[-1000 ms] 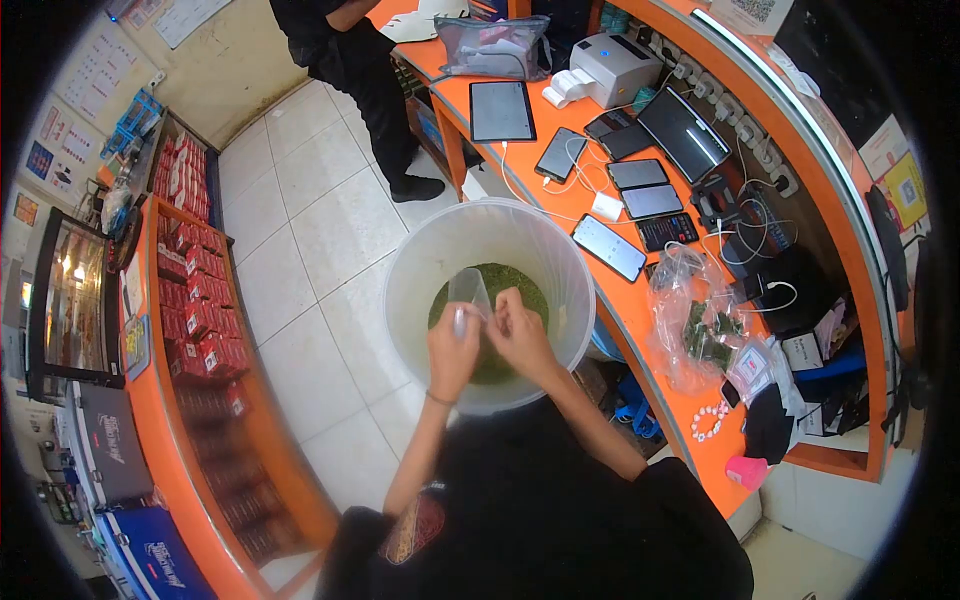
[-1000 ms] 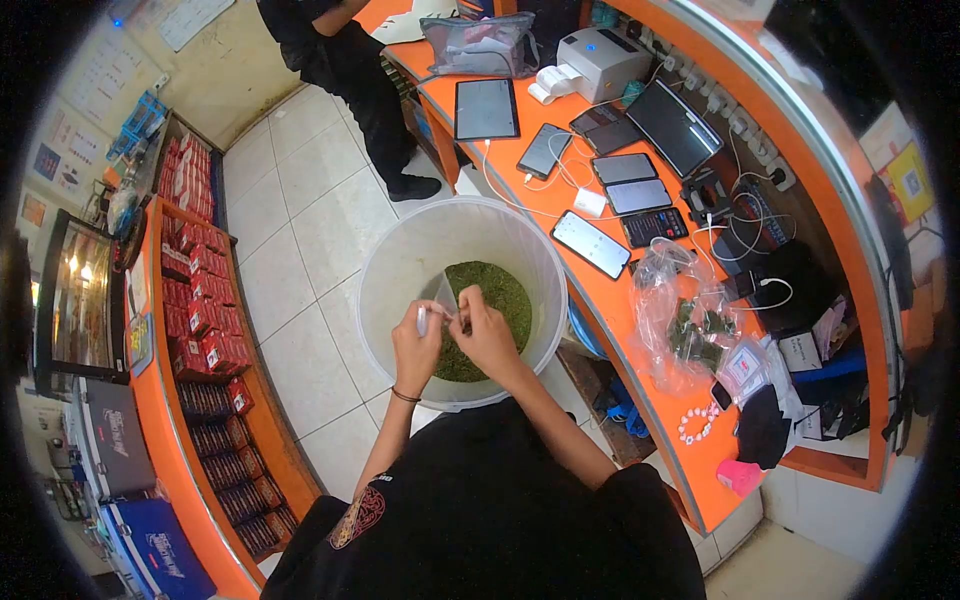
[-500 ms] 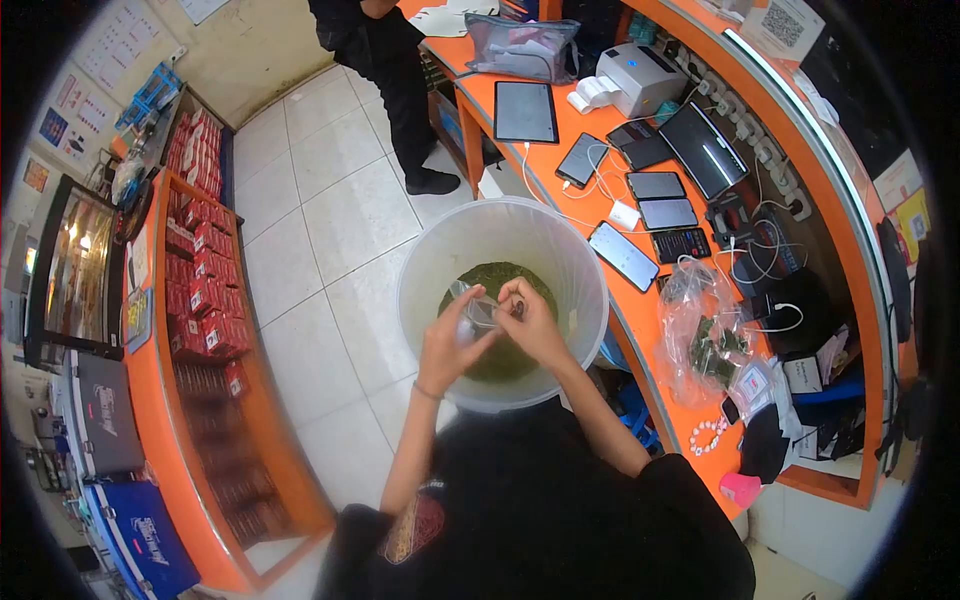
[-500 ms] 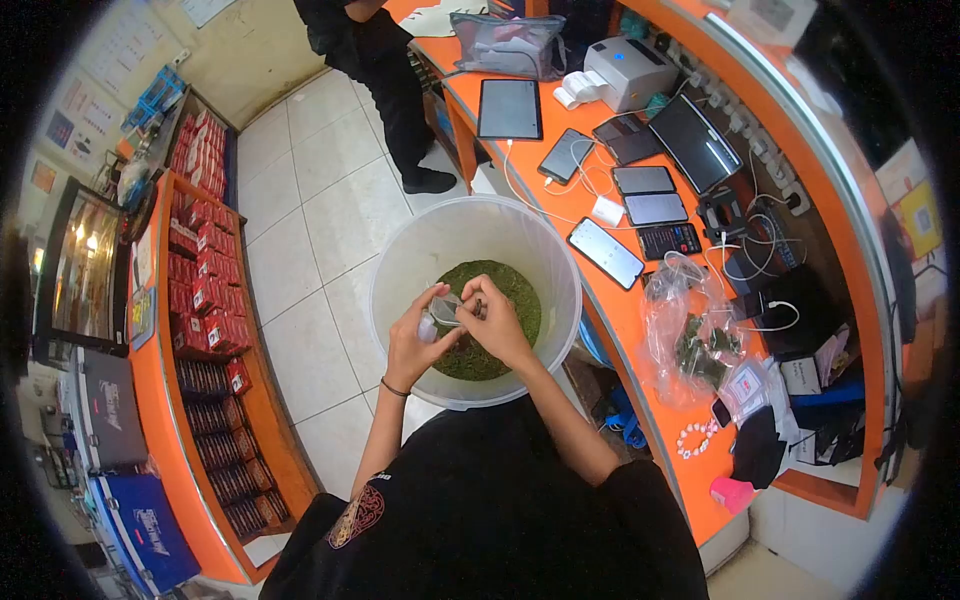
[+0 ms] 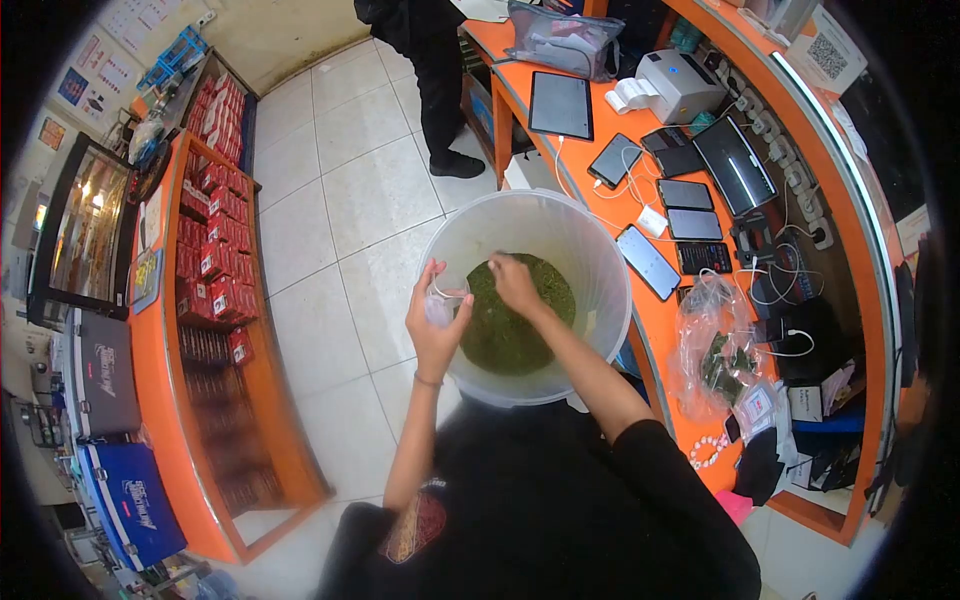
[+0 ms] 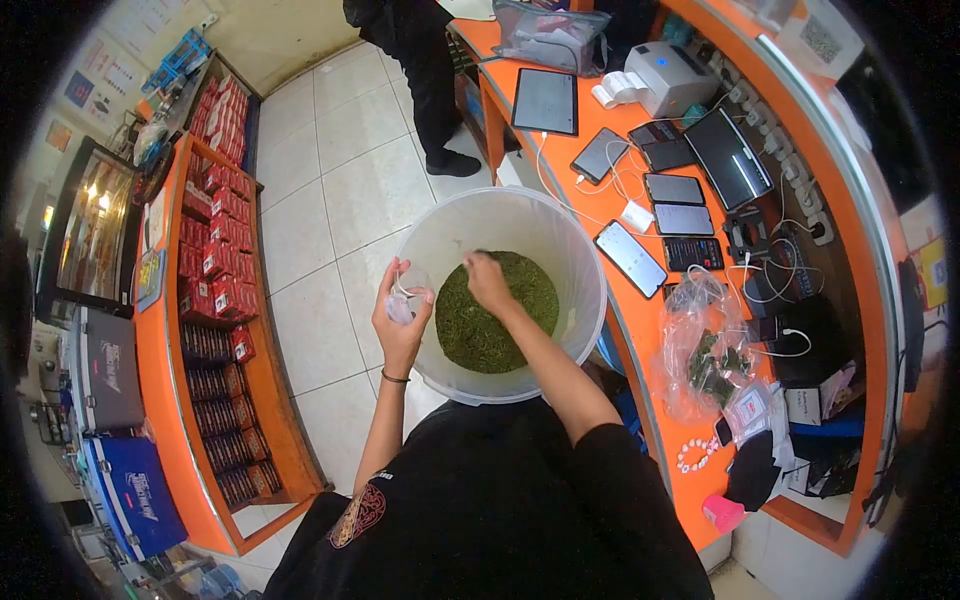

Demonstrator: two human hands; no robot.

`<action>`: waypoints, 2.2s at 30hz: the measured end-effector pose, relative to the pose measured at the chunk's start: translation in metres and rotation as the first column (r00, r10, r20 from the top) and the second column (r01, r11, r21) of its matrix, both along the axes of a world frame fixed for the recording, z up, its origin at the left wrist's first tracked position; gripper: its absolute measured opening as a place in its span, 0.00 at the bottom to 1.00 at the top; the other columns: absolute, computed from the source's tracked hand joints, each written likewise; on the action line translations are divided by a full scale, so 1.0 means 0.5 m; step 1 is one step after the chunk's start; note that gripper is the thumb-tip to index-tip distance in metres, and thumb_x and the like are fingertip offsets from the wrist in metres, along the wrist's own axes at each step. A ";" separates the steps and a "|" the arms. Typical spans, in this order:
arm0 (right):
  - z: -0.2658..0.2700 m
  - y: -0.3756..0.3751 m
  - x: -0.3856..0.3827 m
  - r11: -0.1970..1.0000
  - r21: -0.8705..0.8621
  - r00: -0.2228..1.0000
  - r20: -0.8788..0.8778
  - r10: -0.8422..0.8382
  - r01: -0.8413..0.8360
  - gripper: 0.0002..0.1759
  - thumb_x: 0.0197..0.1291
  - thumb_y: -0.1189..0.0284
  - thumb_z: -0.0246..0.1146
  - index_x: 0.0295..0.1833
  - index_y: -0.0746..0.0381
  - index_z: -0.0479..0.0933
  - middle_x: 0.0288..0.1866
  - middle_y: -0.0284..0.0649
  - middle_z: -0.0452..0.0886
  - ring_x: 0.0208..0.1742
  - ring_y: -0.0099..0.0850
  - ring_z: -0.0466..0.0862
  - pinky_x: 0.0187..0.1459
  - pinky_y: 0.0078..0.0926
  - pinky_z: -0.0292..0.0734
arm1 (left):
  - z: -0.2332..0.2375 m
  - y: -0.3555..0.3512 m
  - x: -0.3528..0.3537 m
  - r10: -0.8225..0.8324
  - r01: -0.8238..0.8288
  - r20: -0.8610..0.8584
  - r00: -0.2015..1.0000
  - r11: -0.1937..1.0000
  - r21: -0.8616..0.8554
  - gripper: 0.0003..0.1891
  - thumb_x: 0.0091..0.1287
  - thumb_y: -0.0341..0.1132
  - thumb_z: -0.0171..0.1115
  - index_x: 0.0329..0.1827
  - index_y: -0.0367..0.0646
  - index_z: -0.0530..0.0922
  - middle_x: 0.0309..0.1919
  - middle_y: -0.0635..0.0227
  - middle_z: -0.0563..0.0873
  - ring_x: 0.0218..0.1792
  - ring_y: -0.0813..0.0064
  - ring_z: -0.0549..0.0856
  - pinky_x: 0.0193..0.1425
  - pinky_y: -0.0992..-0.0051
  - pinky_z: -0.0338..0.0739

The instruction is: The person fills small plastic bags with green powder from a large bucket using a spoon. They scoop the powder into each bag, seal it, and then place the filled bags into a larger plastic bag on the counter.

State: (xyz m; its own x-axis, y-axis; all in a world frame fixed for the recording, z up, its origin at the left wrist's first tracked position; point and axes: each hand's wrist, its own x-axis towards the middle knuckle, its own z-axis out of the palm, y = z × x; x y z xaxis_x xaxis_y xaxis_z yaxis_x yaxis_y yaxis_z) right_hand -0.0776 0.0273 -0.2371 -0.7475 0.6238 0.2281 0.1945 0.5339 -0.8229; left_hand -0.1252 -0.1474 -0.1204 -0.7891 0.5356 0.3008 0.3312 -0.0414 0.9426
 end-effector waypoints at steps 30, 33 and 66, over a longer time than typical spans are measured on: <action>0.367 -0.024 0.324 0.797 -0.603 0.851 -0.403 -0.337 0.030 0.14 0.78 0.67 0.50 0.50 0.68 0.70 0.53 0.55 0.83 0.45 0.36 0.87 0.51 0.31 0.82 | 0.045 0.045 -0.018 -0.182 0.115 -0.218 0.959 0.950 -0.289 0.44 0.56 0.33 0.76 0.75 0.43 0.61 0.55 0.50 0.84 0.44 0.60 0.89 0.48 0.65 0.83; 0.379 -0.076 0.310 0.956 -0.293 0.851 -0.495 -0.173 0.024 0.07 0.75 0.75 0.54 0.49 0.69 0.71 0.54 0.53 0.83 0.46 0.37 0.87 0.51 0.30 0.83 | 0.030 0.071 -0.002 -0.263 0.163 -0.267 0.927 0.924 -0.345 0.49 0.55 0.36 0.78 0.78 0.47 0.55 0.50 0.52 0.87 0.35 0.65 0.90 0.42 0.68 0.85; 0.168 0.034 0.186 0.851 0.203 0.817 0.454 0.356 -0.484 0.19 0.48 0.82 0.64 0.47 0.52 0.84 0.35 0.41 0.83 0.40 0.43 0.84 0.41 0.43 0.80 | 0.034 0.055 0.001 -0.428 0.405 0.016 0.904 0.840 -0.361 0.35 0.60 0.27 0.67 0.72 0.51 0.64 0.34 0.59 0.88 0.36 0.56 0.89 0.42 0.66 0.82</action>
State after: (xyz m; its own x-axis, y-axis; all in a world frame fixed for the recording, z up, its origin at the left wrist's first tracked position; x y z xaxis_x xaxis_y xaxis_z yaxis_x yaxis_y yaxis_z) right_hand 0.0155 0.0442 -0.1533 -0.9841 0.1768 -0.0151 0.1590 0.8408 -0.5174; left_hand -0.1245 -0.1198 -0.1036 -0.4540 0.8879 0.0745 0.4154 0.1369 0.8993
